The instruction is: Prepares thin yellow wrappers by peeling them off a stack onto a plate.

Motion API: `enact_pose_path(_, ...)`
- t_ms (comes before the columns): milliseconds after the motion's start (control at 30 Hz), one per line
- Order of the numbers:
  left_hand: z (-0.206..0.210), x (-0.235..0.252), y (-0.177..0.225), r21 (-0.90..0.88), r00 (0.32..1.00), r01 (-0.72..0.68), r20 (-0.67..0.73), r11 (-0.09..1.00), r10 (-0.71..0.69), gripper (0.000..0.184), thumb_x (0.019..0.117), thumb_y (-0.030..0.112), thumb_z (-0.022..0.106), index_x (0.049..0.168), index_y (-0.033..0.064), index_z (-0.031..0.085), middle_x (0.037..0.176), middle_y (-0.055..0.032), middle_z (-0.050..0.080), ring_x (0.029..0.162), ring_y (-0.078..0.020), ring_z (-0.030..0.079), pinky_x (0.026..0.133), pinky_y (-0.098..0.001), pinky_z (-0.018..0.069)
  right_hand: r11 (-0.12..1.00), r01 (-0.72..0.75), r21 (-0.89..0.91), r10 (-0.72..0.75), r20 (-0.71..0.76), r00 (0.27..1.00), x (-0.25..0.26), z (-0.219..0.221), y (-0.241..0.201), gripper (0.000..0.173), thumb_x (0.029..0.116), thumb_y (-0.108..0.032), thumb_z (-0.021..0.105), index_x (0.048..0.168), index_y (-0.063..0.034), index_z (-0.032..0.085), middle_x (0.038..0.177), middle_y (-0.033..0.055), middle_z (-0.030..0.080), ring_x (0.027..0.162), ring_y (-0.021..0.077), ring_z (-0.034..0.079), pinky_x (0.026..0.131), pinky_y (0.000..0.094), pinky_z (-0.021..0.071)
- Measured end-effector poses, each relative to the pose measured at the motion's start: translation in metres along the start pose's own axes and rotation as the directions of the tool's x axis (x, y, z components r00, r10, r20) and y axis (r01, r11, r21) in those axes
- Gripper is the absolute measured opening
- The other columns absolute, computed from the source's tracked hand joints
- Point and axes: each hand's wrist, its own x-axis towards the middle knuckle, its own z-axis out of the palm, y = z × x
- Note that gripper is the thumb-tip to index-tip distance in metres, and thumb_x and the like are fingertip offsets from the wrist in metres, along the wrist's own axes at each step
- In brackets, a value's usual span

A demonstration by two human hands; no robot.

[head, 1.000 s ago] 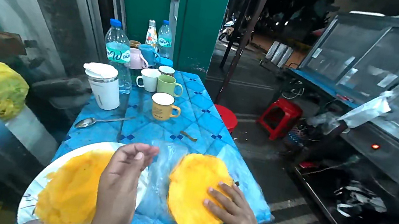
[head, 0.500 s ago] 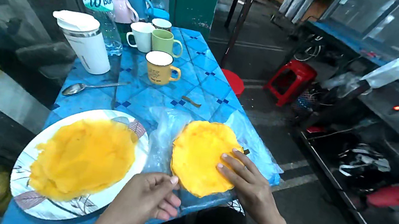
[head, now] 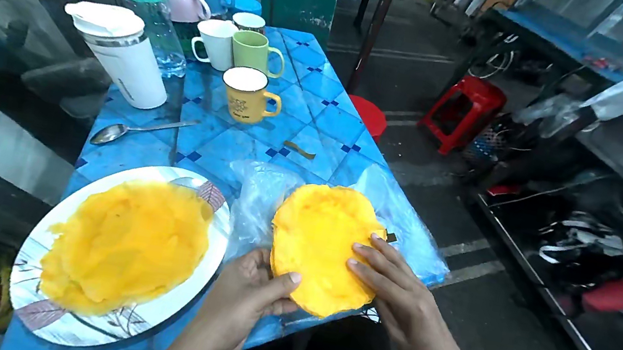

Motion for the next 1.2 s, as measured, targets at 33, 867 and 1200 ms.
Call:
enact_pose_path(33,0.0,-0.001,-0.003,-0.005,1.0,-0.025,0.0,1.0,0.025,0.033,0.0918,-0.007,0.067,0.122,-0.0066,0.054,0.102,-0.0235,0.071,0.087,-0.0324,0.076,0.076,-0.0422,0.0663,1.0,-0.027,-0.013,0.027,0.044,0.999,-0.001,-0.006,-0.008,0.049,0.0968,-0.009,0.05,0.139,-0.0289,0.064,0.153,-0.0042,0.053,0.151,0.0259,0.036,0.122,0.0622,0.0323)
enact_pose_path(867,0.014,-0.02,-0.038,0.065,0.938,-0.344,-0.014,0.937,0.345,0.035,0.0829,-0.005,0.075,0.109,-0.003,0.052,0.085,-0.0171,0.075,0.073,-0.0254,0.076,0.067,-0.0354,0.0655,0.959,-0.262,-0.104,0.251,-0.11,0.962,0.03,0.011,-0.083,0.021,0.0946,-0.036,0.068,0.086,-0.0171,0.07,0.108,-0.0026,0.068,0.103,0.0111,0.065,0.079,0.0288,0.058)
enact_pose_path(1200,0.011,-0.019,-0.042,0.117,0.923,-0.384,0.014,0.916,0.385,0.034,0.0848,-0.003,0.075,0.11,-0.0029,0.052,0.087,-0.0176,0.075,0.074,-0.0262,0.076,0.069,-0.0356,0.0657,0.955,-0.26,-0.144,0.26,-0.023,0.965,0.038,0.007,-0.082,0.012,0.0923,-0.028,0.068,0.093,-0.0171,0.071,0.101,-0.0019,0.067,0.098,0.0146,0.065,0.077,0.0318,0.0581)
